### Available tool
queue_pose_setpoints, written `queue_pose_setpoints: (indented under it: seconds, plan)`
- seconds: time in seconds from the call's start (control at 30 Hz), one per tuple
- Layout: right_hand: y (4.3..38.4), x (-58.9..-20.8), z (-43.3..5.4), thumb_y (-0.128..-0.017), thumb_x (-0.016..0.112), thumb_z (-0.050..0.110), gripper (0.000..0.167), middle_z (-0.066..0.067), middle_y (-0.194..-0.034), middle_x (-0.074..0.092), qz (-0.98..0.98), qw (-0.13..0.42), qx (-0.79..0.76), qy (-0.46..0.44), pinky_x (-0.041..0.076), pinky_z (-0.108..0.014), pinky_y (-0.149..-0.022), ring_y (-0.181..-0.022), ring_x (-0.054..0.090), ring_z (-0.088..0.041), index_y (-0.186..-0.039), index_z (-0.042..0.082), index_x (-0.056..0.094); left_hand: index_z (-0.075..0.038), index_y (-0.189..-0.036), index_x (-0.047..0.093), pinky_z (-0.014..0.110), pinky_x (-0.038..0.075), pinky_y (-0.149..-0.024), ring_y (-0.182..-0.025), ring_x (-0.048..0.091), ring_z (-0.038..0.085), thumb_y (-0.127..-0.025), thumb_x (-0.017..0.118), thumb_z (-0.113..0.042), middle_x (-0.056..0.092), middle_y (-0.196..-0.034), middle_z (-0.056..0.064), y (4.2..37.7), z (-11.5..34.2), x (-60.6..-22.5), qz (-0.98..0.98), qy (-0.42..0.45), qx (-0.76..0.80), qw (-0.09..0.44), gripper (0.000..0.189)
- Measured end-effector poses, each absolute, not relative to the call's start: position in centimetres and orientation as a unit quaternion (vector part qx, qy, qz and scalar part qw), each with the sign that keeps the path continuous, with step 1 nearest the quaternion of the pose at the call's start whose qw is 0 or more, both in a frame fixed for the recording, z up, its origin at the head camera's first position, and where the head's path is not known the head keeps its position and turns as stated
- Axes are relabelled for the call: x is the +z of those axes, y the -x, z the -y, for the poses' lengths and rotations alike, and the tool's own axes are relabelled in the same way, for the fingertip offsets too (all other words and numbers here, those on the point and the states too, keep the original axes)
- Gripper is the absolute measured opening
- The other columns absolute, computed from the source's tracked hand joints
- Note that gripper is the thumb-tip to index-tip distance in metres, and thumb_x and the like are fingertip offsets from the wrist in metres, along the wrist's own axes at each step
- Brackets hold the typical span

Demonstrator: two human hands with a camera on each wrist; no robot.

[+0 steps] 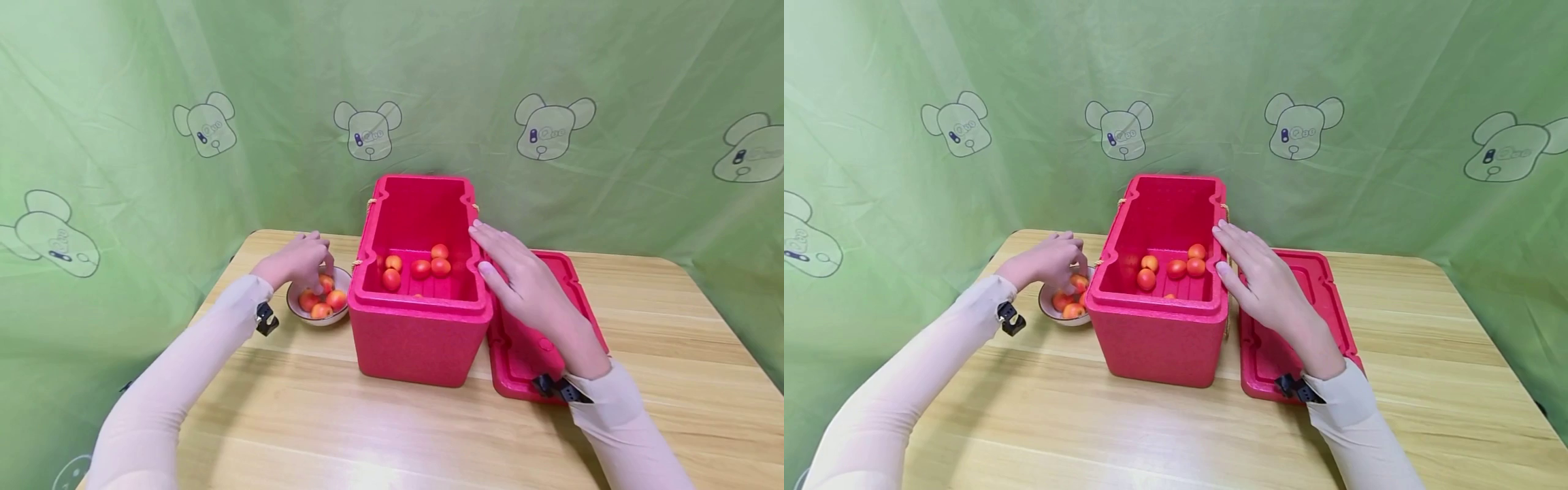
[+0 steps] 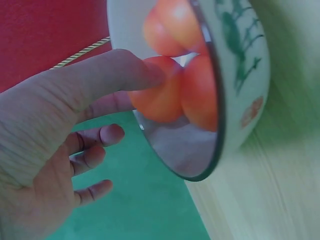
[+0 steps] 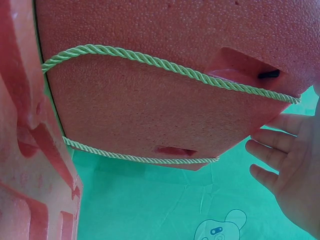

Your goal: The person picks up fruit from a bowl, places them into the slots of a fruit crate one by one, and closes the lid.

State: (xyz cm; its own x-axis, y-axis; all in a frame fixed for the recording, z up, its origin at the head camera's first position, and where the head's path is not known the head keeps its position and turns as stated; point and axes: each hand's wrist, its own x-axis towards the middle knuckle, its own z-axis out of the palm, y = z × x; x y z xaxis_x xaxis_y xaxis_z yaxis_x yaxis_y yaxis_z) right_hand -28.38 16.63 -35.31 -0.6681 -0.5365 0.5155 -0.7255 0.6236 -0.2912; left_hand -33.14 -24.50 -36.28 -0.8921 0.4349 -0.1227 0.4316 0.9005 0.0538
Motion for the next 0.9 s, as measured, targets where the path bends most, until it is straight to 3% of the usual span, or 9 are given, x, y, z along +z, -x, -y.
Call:
queue_pose_setpoints:
  seconds: [0.17,0.6,0.9]
  plan:
    - [28.3,-35.4,-16.6,-0.098,0.062,0.026,0.068,-0.005,-0.165,0.037,0.881,0.19,0.246,-0.356,0.03,-0.052,-0.122,-0.151,0.036,-0.029,-0.16,0.022,0.035,-0.018,-0.093,0.08,0.052,0.035,-0.102,-0.105,0.046,0.027,-0.066,0.088,-0.016,0.063,-0.106,0.008,33.0,24.6,-35.4,-0.973,-0.224,0.016,0.059,0.028]
    - [28.3,-35.5,-16.6,-0.099,0.061,0.027,0.066,-0.005,-0.164,0.037,0.882,0.188,0.246,-0.355,0.034,-0.056,-0.119,-0.151,0.036,-0.029,-0.159,0.021,0.035,-0.019,-0.094,0.079,0.046,0.036,-0.09,-0.104,0.045,0.028,-0.067,0.086,-0.028,0.061,-0.104,0.009,32.5,24.8,-31.6,-0.972,-0.235,0.002,-0.009,0.03]
    - [28.3,-35.4,-16.6,-0.099,0.061,0.027,0.067,-0.004,-0.165,0.036,0.882,0.182,0.252,-0.353,0.037,-0.06,-0.115,-0.151,0.036,-0.029,-0.16,0.023,0.034,-0.019,-0.097,0.078,0.048,0.035,-0.096,-0.105,0.043,0.028,-0.069,0.086,-0.03,0.058,-0.105,0.007,31.8,23.8,-26.8,-0.974,-0.222,0.028,-0.04,0.032]
